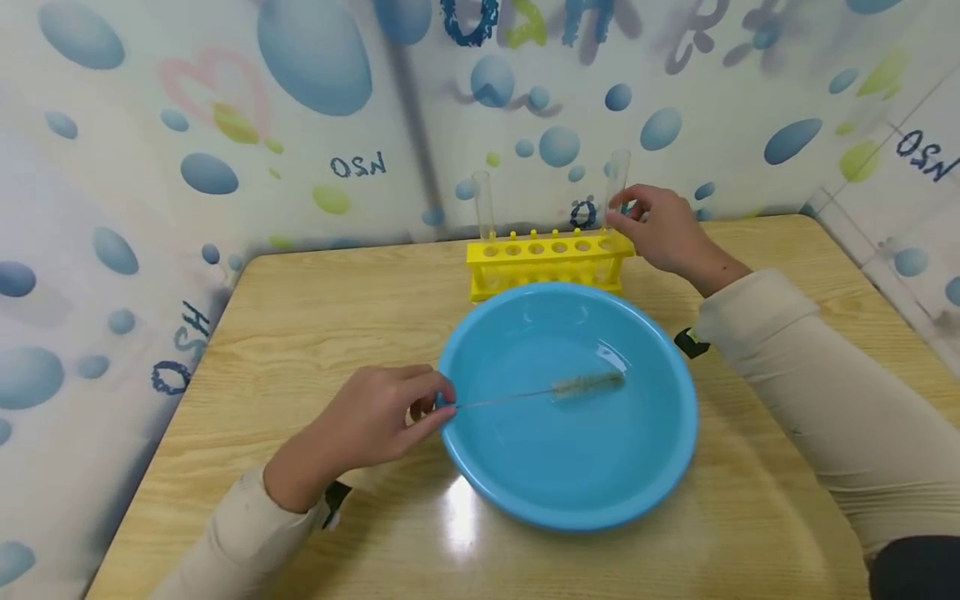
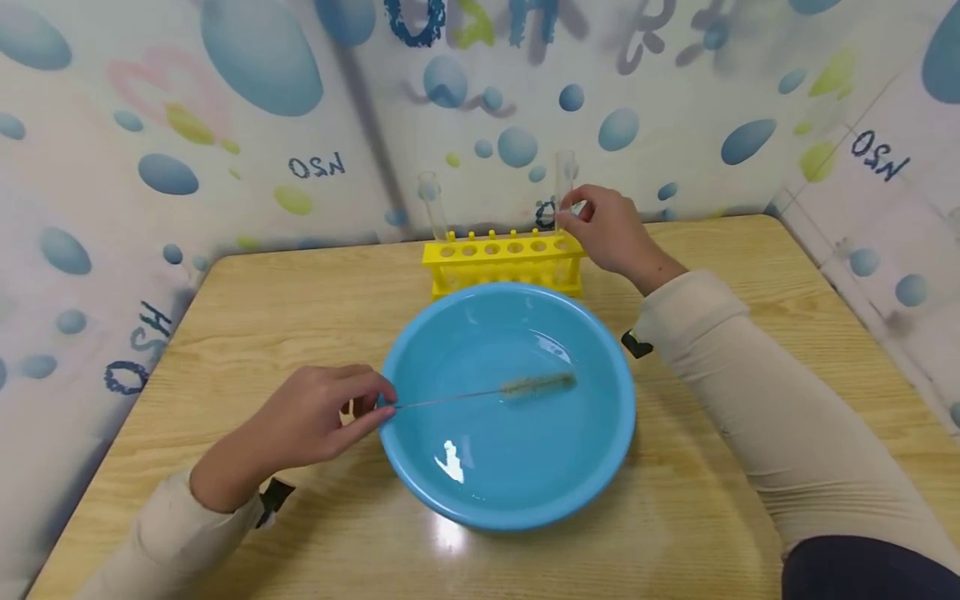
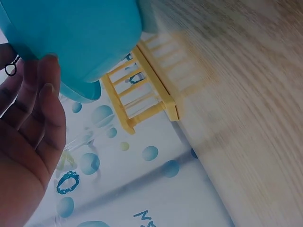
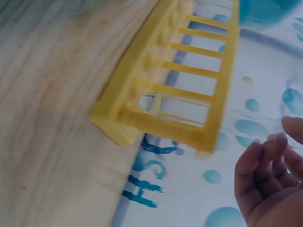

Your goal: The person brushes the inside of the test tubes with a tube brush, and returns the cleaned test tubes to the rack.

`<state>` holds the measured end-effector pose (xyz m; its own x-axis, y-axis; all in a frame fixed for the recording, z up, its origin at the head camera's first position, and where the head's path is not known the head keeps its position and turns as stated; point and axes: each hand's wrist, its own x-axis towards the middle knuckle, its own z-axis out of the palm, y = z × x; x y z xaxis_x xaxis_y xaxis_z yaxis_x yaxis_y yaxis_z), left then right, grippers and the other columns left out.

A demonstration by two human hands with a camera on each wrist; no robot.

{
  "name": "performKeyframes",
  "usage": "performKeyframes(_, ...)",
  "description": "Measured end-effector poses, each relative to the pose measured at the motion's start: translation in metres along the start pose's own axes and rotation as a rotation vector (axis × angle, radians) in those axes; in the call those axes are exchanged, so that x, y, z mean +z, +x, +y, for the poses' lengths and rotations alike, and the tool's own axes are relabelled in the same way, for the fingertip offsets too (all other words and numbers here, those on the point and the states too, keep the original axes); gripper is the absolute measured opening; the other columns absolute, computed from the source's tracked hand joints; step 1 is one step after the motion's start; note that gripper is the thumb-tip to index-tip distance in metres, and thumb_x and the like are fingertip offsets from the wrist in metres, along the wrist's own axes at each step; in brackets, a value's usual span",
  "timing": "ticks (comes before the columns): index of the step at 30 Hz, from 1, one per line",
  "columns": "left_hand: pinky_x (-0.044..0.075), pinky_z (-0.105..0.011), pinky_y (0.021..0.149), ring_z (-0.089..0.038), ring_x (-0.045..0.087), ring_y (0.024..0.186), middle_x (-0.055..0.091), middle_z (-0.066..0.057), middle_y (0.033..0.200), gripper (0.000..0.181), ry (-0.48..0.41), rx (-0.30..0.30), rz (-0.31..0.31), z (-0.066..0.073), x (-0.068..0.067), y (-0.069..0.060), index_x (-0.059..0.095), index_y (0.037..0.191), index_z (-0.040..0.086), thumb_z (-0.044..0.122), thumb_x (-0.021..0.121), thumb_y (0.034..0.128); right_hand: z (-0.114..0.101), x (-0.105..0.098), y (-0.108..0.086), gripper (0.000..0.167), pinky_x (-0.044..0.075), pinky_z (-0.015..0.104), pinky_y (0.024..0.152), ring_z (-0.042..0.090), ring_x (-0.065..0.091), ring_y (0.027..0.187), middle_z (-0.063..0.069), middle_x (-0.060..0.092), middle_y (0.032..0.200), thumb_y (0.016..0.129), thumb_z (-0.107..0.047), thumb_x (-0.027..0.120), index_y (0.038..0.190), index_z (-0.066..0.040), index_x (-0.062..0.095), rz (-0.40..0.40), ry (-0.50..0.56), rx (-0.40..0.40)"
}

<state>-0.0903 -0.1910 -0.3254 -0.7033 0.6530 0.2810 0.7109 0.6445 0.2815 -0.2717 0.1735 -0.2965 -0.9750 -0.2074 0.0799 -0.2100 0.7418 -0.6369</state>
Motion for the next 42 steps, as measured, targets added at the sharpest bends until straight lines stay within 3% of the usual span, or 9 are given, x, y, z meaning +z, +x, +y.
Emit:
performKeyframes(4, 0.04, -0.014, 0.051, 0.001, 0.046, 0.056, 0.053, 0.014, 0.068, 0.013, -0.03, -0.048, -0.048, -0.001, -0.001, 0.004, 0.065, 0.093, 0.019, 0.028, 0.073, 0.0905, -0.009, -0.007, -0.004, 0.042, 0.046, 0.027, 0.057, 0.025, 0.054, 0.076, 0.01, 0.056, 0.101, 0.103, -0.042, 0.053, 0.129, -0.011, 0.059, 0.092, -0.004, -0.036)
performKeyframes(10, 0.04, -0.018, 0.05, 0.002, 0.042, 0.056, 0.049, 0.015, 0.066, 0.015, -0.049, -0.097, -0.084, -0.006, -0.001, 0.009, 0.06, 0.088, 0.021, 0.029, 0.072, 0.0914, -0.026, -0.02, -0.02, 0.039, 0.046, 0.018, 0.079, 0.018, 0.055, 0.103, 0.009, 0.058, 0.118, 0.101, -0.039, 0.057, 0.127, -0.009, 0.062, 0.256, 0.034, -0.118)
performKeyframes(16, 0.041, -0.018, 0.05, 0.002, 0.043, 0.056, 0.049, 0.015, 0.066, 0.015, -0.068, -0.101, -0.088, -0.011, 0.001, 0.01, 0.059, 0.087, 0.021, 0.029, 0.071, 0.092, -0.035, -0.028, -0.048, 0.028, 0.046, 0.009, 0.086, -0.007, 0.057, 0.097, -0.002, 0.065, 0.108, 0.099, -0.031, 0.063, 0.114, -0.008, 0.065, 0.381, 0.095, -0.274)
performKeyframes(19, 0.041, -0.018, 0.051, 0.002, 0.043, 0.057, 0.048, 0.015, 0.067, 0.015, -0.081, -0.1, -0.089, -0.012, 0.002, 0.01, 0.058, 0.087, 0.021, 0.028, 0.07, 0.0927, -0.033, -0.03, -0.068, 0.023, 0.046, 0.006, 0.087, -0.014, 0.058, 0.097, 0.001, 0.068, 0.111, 0.099, -0.024, 0.063, 0.111, -0.005, 0.065, 0.407, 0.064, -0.349)
performKeyframes(25, 0.041, -0.019, 0.05, 0.002, 0.044, 0.056, 0.048, 0.015, 0.066, 0.016, -0.115, -0.121, -0.097, -0.014, 0.003, 0.012, 0.057, 0.087, 0.022, 0.028, 0.069, 0.0938, -0.02, -0.016, -0.106, 0.035, 0.038, 0.002, 0.087, 0.013, 0.064, 0.095, 0.01, 0.068, 0.103, 0.095, -0.01, 0.068, 0.128, -0.001, 0.062, 0.384, -0.092, -0.449)
performKeyframes(27, 0.041, -0.018, 0.05, 0.001, 0.044, 0.056, 0.048, 0.015, 0.067, 0.018, -0.122, -0.13, -0.098, -0.015, 0.003, 0.011, 0.055, 0.085, 0.022, 0.029, 0.07, 0.0938, -0.014, -0.006, -0.117, 0.042, 0.045, 0.009, 0.085, 0.022, 0.064, 0.095, 0.011, 0.065, 0.102, 0.092, -0.006, 0.07, 0.134, -0.003, 0.06, 0.347, -0.14, -0.462)
performKeyframes(33, 0.038, -0.017, 0.051, 0.0, 0.042, 0.057, 0.046, 0.014, 0.067, 0.025, -0.104, -0.154, -0.098, -0.015, 0.004, 0.01, 0.052, 0.081, 0.022, 0.033, 0.07, 0.0935, 0.001, 0.023, -0.136, 0.053, 0.06, 0.043, 0.068, 0.023, 0.063, 0.092, 0.011, 0.058, 0.11, 0.09, -0.004, 0.072, 0.139, -0.01, 0.056, 0.199, -0.203, -0.406)
performKeyframes(38, 0.035, -0.017, 0.05, 0.001, 0.037, 0.055, 0.041, 0.015, 0.063, 0.025, -0.079, -0.162, -0.072, -0.015, 0.005, 0.006, 0.053, 0.078, 0.022, 0.033, 0.068, 0.0953, 0.003, 0.035, -0.141, 0.046, 0.06, 0.041, 0.069, 0.022, 0.06, 0.089, 0.011, 0.057, 0.112, 0.094, -0.01, 0.069, 0.138, -0.011, 0.056, 0.171, -0.236, -0.336)
performKeyframes(42, 0.032, -0.017, 0.049, 0.002, 0.033, 0.053, 0.037, 0.015, 0.059, 0.028, -0.059, -0.135, -0.037, -0.017, 0.005, 0.003, 0.055, 0.073, 0.023, 0.029, 0.066, 0.0975, 0.002, 0.039, -0.142, 0.041, 0.06, 0.046, 0.072, 0.026, 0.062, 0.093, 0.013, 0.061, 0.109, 0.093, -0.014, 0.07, 0.132, -0.008, 0.06, 0.216, -0.287, -0.328)
